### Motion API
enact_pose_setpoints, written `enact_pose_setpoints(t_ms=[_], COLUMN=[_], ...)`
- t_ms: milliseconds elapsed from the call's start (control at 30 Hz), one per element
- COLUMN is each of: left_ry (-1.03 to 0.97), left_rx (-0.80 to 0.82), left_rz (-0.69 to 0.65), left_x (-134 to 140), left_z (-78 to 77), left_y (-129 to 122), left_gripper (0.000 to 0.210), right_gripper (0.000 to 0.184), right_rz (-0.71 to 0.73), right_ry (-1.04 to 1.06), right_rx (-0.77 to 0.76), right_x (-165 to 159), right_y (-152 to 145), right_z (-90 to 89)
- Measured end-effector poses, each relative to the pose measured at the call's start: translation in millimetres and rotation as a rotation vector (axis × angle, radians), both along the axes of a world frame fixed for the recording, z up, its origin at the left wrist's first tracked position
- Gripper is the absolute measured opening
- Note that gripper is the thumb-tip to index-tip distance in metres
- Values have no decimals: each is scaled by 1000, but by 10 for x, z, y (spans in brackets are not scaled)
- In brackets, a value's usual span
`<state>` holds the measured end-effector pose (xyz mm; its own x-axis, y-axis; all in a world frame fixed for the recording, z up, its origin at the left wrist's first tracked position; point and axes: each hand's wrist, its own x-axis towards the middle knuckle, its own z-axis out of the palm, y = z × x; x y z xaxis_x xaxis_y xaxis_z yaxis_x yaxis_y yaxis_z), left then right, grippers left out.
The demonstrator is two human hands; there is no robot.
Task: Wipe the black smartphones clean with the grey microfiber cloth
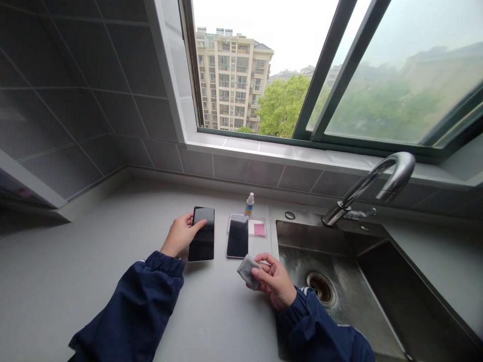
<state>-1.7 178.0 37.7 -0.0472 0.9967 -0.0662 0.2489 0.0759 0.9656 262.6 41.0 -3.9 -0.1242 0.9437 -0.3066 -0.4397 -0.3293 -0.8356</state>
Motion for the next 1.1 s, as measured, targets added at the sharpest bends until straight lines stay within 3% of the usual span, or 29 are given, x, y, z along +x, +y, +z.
enact_pose_setpoints(t_ms=[133, 200, 300, 400, 467, 500, 600, 700, 933, 1100], left_ry=[-298, -830, -1039, -1152, -1324, -1362, -1399, -1317, -1231, -1227], left_rx=[-94, -278, -387, -499, -728, -752, -791, -790, -732, -737], left_rz=[-121, -73, -101, -180, -258, -277, -383, -436, -538, -635], left_x=[121, 249, 505, 733, 833, 867, 929, 961, 990, 987], left_z=[93, 100, 68, 12, -36, -65, -162, -232, -171, -244], left_y=[-65, -134, -300, -500, -609, -650, -725, -776, -871, -841], left_gripper=[46, 35, 24, 31, 37, 41, 50, 57, 58, 58], right_gripper=[48, 48, 49, 49, 49, 49, 49, 50, 50, 47], right_rz=[-21, -37, -75, -127, -164, -182, -245, -331, -559, -498], right_ry=[-4, -9, -15, -23, -32, -39, -76, -134, -283, -449], right_rx=[-34, -40, -36, -30, -28, -27, -21, 5, 99, 227], right_x=[8, 13, 33, 66, 91, 104, 144, 187, 304, 260], right_y=[-4, -4, 13, 44, 65, 75, 97, 119, 197, 138], right_z=[30, 37, 39, 31, 28, 27, 26, 9, -117, -49])
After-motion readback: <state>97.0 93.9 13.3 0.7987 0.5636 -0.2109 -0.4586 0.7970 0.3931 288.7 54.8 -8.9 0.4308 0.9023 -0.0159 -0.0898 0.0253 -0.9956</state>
